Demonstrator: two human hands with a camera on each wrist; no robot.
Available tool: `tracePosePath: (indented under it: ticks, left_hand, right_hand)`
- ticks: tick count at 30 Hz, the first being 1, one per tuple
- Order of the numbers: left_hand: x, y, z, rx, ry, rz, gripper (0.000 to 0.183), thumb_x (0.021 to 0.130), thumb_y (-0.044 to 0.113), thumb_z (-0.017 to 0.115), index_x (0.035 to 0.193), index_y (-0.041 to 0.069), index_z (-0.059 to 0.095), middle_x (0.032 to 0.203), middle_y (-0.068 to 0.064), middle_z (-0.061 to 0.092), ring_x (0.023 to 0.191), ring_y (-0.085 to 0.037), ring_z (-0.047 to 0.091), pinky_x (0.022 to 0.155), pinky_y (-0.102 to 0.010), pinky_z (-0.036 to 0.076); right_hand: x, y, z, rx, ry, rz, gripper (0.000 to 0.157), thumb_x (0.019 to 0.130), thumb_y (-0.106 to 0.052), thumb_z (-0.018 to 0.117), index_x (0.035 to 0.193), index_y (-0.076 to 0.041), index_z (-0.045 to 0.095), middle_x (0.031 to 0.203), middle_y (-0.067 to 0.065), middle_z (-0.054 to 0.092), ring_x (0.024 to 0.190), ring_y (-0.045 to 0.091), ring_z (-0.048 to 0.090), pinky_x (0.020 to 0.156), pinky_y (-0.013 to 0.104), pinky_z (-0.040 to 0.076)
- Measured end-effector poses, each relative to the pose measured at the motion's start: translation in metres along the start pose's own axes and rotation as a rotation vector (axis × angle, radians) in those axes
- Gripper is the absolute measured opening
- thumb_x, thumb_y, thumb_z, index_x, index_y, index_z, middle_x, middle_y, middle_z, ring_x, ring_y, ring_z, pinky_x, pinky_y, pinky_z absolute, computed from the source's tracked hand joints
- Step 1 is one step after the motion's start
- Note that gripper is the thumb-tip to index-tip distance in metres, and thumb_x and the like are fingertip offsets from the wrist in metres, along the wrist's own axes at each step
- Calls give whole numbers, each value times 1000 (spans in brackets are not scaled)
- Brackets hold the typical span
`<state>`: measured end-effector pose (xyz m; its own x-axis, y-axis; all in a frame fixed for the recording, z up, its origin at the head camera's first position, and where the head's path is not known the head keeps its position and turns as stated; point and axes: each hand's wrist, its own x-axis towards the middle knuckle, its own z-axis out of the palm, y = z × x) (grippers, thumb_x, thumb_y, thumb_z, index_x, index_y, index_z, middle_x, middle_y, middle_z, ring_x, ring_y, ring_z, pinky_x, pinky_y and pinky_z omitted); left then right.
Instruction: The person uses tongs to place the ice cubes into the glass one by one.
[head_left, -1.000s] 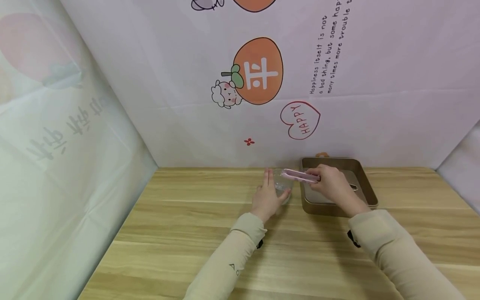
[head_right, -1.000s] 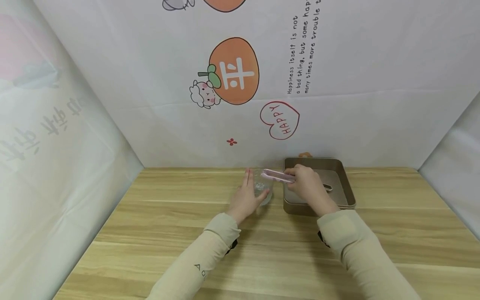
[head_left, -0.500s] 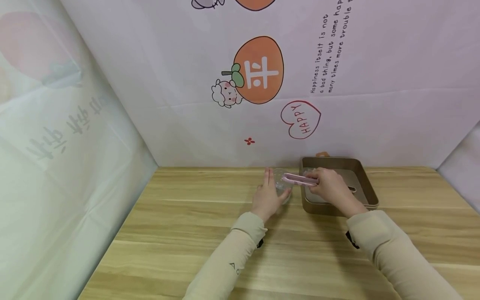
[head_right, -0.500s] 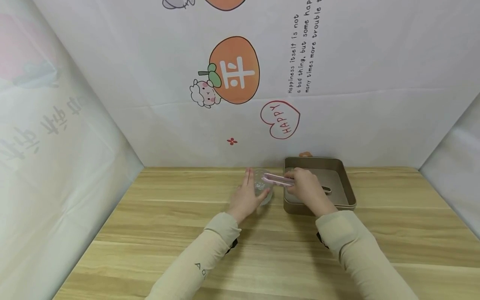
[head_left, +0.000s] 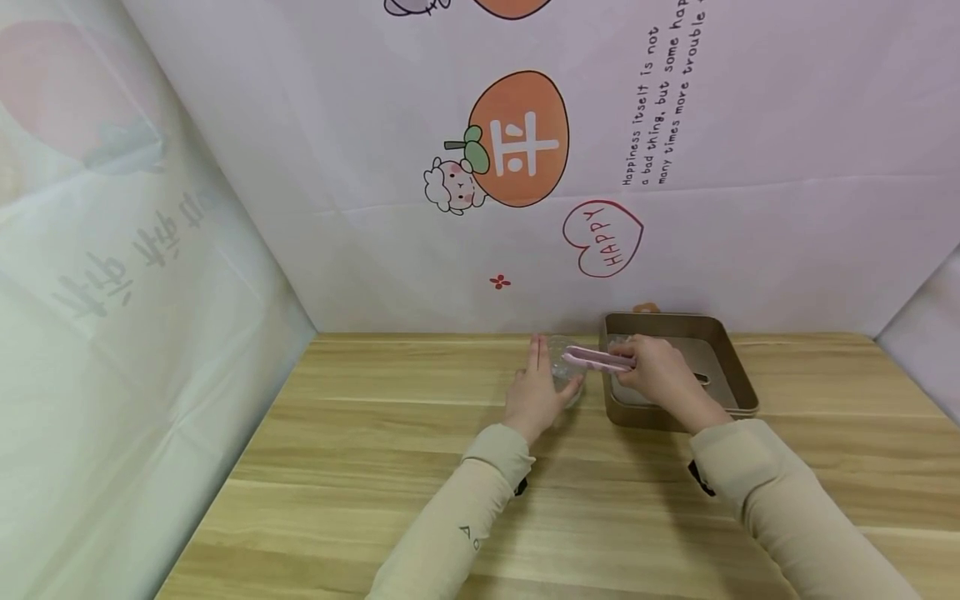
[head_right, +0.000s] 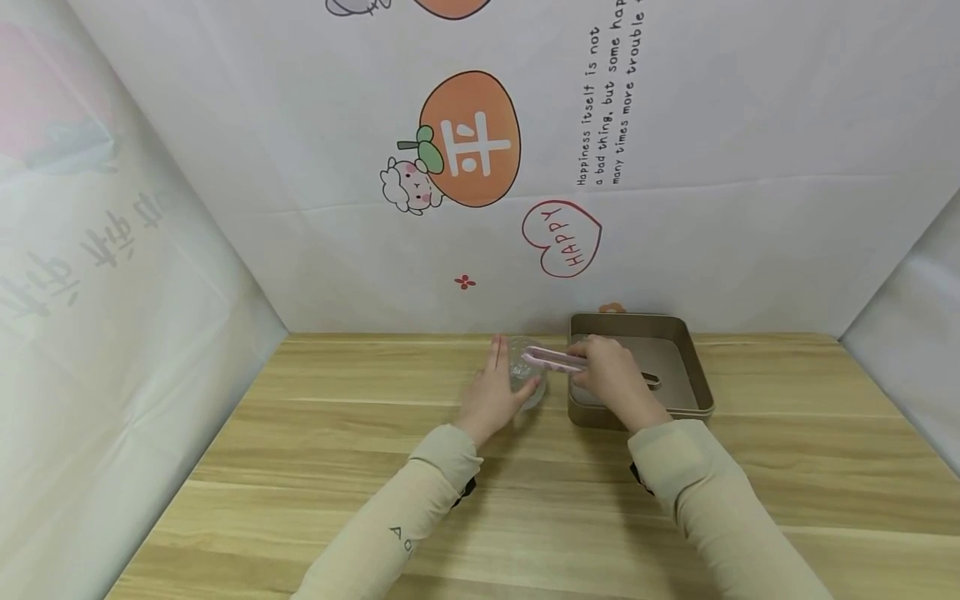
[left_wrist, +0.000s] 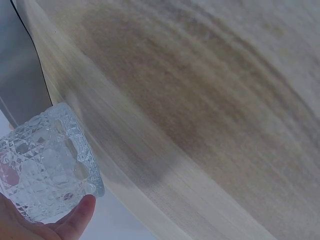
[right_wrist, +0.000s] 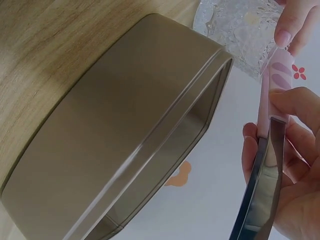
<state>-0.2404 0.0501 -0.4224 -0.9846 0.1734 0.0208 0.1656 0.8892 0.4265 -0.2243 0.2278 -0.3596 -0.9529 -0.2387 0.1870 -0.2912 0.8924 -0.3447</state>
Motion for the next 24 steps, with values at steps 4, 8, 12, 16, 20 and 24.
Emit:
tracePosePath:
  ticks: [4,8,12,16,20,24]
  left_hand:
    - [0,0,1,-1,-3,-4,89,92,63,43,155,15,2,164,0,5,124,-36,53,72,-33,57]
    - [1,-1,1,-1,1,-6,90,92,64,43,155,15,2,164,1,4,123,-35,54,68,-31,56]
    - [1,-1,1,-1,2,-4,90,92,64,42,155,15,2,163,2,3,122,-34,55,68,-30,55]
    - [2,-1,1,-3,7,1,91,92,65,42,155,14,2,163,0,4,123,-35,54,77,-34,57]
    - [3,-1,2,-5,6,6,90,92,64,43,155,14,3,163,0,4,123,-36,54,82,-37,57]
    - [3,-1,2,-8,5,11,90,92,64,43,155,13,3,164,0,3,123,-37,53,85,-39,56]
  right_hand:
    - [1,1,1,-1,0,-1,32,76,-3,72,107,3,71,90,19,66,66,22,58,57,40,50]
    - [2,2,2,-2,-6,4,33,76,-4,72,108,3,70,91,19,66,67,23,59,58,40,50]
    - [2,2,1,0,-20,15,34,76,-4,72,109,2,70,94,20,67,68,23,60,59,41,51]
    - [3,1,-2,8,-43,33,36,77,-5,72,113,2,68,100,22,68,68,22,58,57,37,50]
    - [4,2,-2,5,-47,40,37,77,-6,72,113,2,68,100,21,68,68,22,58,57,37,49]
    - [5,4,-1,0,-43,41,37,77,-6,72,112,2,69,97,20,69,69,23,59,58,38,50]
